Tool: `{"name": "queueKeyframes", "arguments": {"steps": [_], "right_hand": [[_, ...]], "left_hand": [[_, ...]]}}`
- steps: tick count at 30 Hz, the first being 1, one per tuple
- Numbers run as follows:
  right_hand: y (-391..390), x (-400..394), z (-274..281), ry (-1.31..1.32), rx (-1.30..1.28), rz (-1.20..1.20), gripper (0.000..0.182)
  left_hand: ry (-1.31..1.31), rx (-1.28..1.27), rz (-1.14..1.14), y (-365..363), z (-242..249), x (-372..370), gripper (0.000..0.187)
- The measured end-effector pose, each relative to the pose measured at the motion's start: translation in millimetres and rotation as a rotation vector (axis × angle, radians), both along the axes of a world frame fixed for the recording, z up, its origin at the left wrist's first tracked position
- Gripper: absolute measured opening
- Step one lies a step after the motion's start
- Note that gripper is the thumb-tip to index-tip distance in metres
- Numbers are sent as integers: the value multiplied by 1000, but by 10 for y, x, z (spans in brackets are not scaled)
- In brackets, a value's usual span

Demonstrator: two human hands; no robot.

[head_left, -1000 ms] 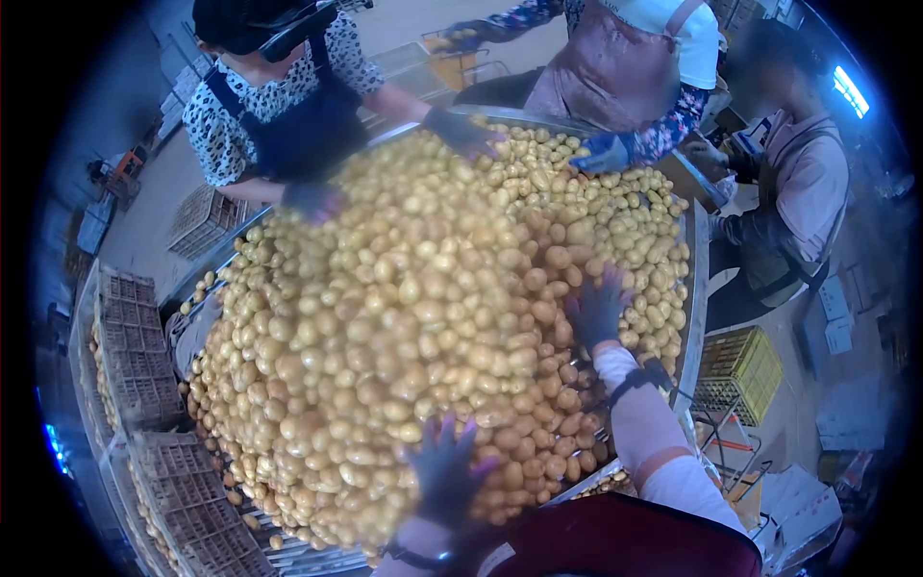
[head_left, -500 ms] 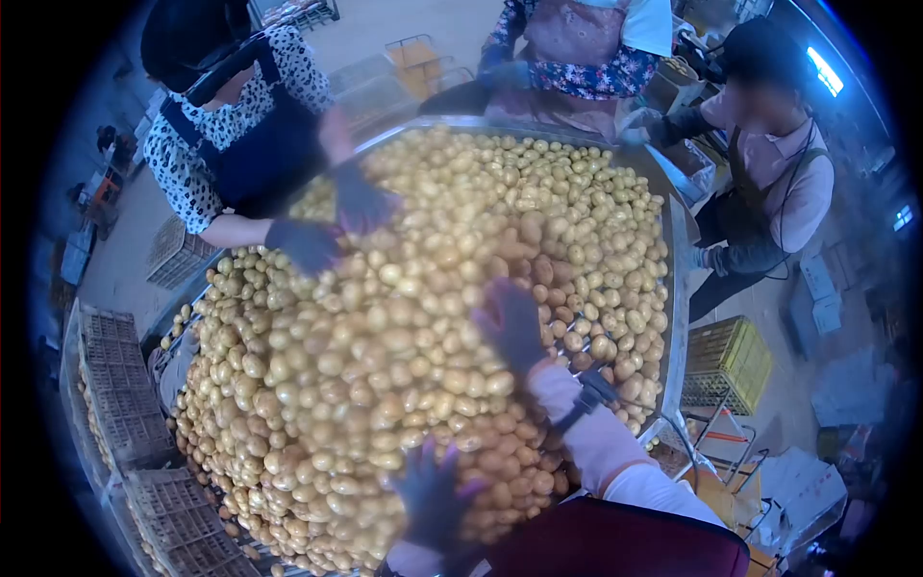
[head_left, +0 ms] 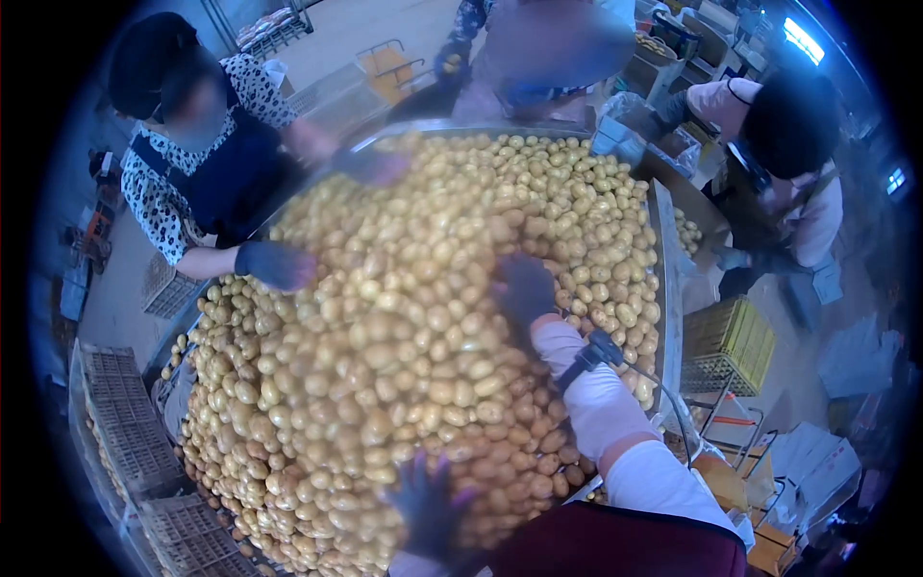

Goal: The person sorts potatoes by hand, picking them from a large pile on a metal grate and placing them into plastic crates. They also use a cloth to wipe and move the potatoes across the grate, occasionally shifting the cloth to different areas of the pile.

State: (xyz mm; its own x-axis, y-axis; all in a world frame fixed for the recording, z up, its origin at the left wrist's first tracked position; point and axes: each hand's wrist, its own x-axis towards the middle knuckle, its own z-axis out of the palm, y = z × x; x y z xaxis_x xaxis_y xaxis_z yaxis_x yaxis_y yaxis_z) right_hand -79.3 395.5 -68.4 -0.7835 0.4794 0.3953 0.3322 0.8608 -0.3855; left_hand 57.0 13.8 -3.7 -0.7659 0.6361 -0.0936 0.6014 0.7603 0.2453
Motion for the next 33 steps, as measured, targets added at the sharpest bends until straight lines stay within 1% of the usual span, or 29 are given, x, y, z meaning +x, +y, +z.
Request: {"name": "queueKeyframes", "arguments": {"steps": [1,4,7,10,12,14,16,19,22,24,25,26,27,28,29,30,31,32,33], "right_hand": [[-21,-40,38,-145,8,-56,35],[-16,47,-133,-145,-20,68,32],[-26,439,54,-229,-284,299,27],[285,323,-288,-308,3,414,21],[368,177,330,-83,-425,50,27],[618,-165,-105,190,-167,64,43],[792,-422,-159,91,-266,139,45],[952,-579,-311,-123,-380,194,51],[914,-415,-66,-276,-334,294,52],[668,-109,238,-351,-261,388,50],[544,50,299,-388,-228,433,49],[465,143,-4,-269,-246,460,50],[427,178,-591,-148,-264,486,50],[356,233,-883,-24,-279,512,51],[227,327,-656,-151,-296,437,50],[56,448,-225,-275,-310,365,49],[-92,582,40,-399,-333,287,49],[-153,694,25,-361,-331,288,49],[-183,802,-13,-324,-328,289,49]], "left_hand": [[-20,9,6,2,-2,4,74],[-12,-90,11,26,29,17,75],[8,-95,-3,55,86,16,75],[-33,-93,24,112,178,14,73],[-65,-89,23,120,194,6,74],[-70,-71,11,114,173,-10,74],[-56,-43,-8,73,99,-22,75],[-37,-41,9,74,131,25,73],[-5,-37,7,88,119,42,73],[-2,-25,13,80,80,49,73],[0,-21,13,65,58,62,73],[28,-32,0,66,45,71,72],[58,-44,-15,73,39,69,71],[91,-55,-29,52,32,75,70],[139,-24,-51,22,15,86,68],[147,25,-50,23,-27,78,68],[151,66,-54,8,-53,67,67],[152,104,-61,-24,-25,90,67],[145,56,-54,-13,75,105,64]]}}
